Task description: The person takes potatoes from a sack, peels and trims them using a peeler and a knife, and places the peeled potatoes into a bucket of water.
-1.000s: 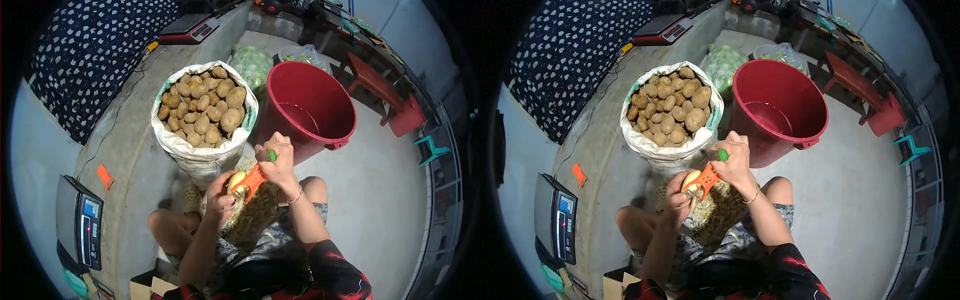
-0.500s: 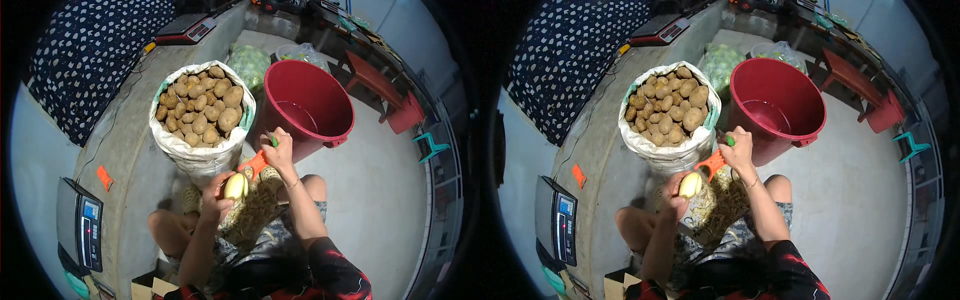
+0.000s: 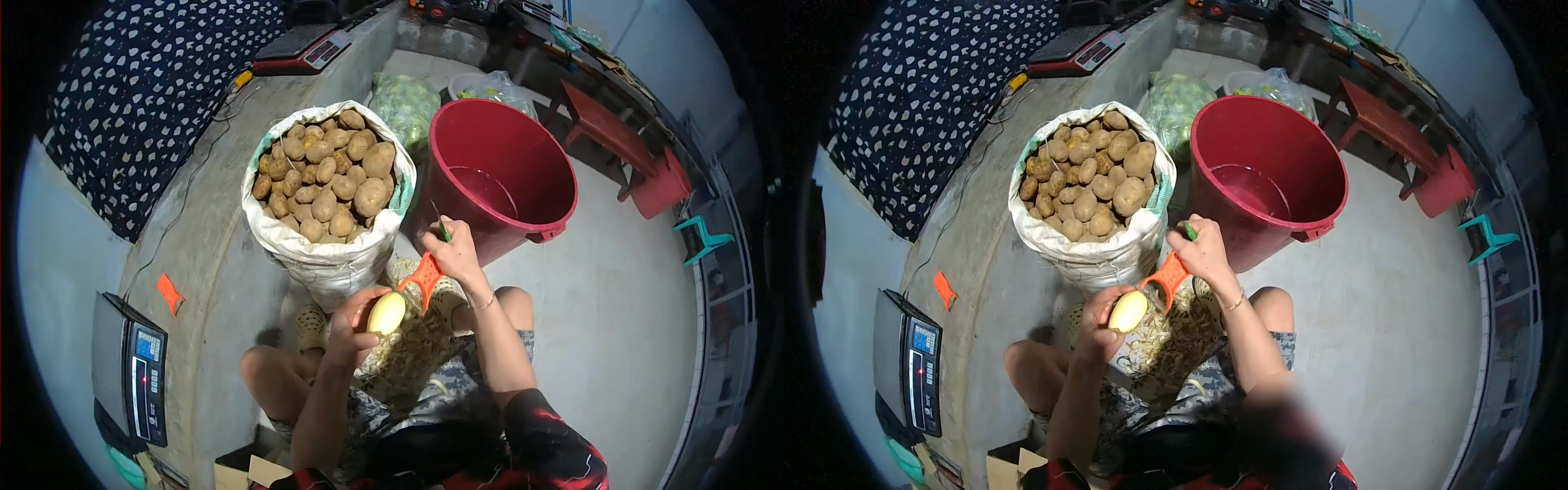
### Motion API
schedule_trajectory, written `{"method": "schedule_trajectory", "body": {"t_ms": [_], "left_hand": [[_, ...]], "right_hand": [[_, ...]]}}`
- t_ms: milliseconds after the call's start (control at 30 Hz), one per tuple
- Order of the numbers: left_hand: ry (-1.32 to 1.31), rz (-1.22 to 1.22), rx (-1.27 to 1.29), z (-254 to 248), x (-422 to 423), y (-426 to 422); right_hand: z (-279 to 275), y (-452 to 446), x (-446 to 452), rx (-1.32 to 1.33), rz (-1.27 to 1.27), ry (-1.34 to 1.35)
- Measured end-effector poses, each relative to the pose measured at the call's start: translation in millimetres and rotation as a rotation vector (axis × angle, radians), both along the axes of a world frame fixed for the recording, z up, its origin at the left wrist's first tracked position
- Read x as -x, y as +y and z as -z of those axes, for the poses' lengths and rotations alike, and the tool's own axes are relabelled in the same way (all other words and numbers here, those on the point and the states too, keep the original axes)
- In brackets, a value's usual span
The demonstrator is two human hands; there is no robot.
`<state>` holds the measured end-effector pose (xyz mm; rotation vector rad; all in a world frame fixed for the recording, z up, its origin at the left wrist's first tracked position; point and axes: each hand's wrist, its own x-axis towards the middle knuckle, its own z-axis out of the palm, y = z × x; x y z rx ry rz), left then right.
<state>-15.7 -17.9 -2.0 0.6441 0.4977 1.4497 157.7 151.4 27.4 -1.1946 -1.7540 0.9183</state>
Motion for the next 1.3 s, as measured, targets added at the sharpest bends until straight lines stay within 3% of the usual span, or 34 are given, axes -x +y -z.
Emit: {"method": "schedule_trajectory", "body": {"t_ms": [100, 333, 467, 600, 700, 800, 833, 1000, 1067, 1133, 1200, 1233, 1300], "left_hand": [[0.002, -0.051, 0.033, -4, 1, 1], [-0.046, -0.048, 0.058, 0, 2, 2], [-0.024, -0.046, 0.029, -7, 1, 5], [0.069, -0.065, 0.069, -13, -3, 2], [0.140, -0.059, 0.048, -9, -3, 0], [0.112, -0.031, 0.085, 0, 1, 0], [-0.020, 0.004, -0.001, -7, 0, -3], [-0.029, -0.041, 0.068, -4, -3, 2], [0.101, -0.118, 0.047, -3, -7, 0], [0.052, -0.068, 0.051, 3, -4, -1], [-0.055, -0.008, 0.001, 3, 0, -3], [-0.043, -0.010, -0.022, 4, 2, 0], [-0.015, -0.025, -0.006, 3, -1, 3]], "right_hand": [[-19, -13, 3, -0.075, -0.133, 0.013], [-34, -24, 5, -0.143, -0.098, -0.041], [-18, -15, 3, -0.006, 0.010, 0.002], [-39, -31, 8, -0.180, -0.102, -0.052], [-40, -30, 7, -0.543, -0.110, -0.196], [1, 4, 2, -0.416, 0.098, -0.266], [3, 8, -1, -0.167, 0.095, -0.176], [-30, -29, 11, -0.241, -0.116, -0.018], [-31, -28, 12, -0.521, -0.129, -0.138], [2, -4, 8, -0.507, -0.071, -0.125], [4, 8, 3, -0.096, 0.106, -0.182], [-1, 2, 2, 0.030, 0.085, -0.066], [-14, -18, 11, -0.109, -0.005, -0.052]]}}
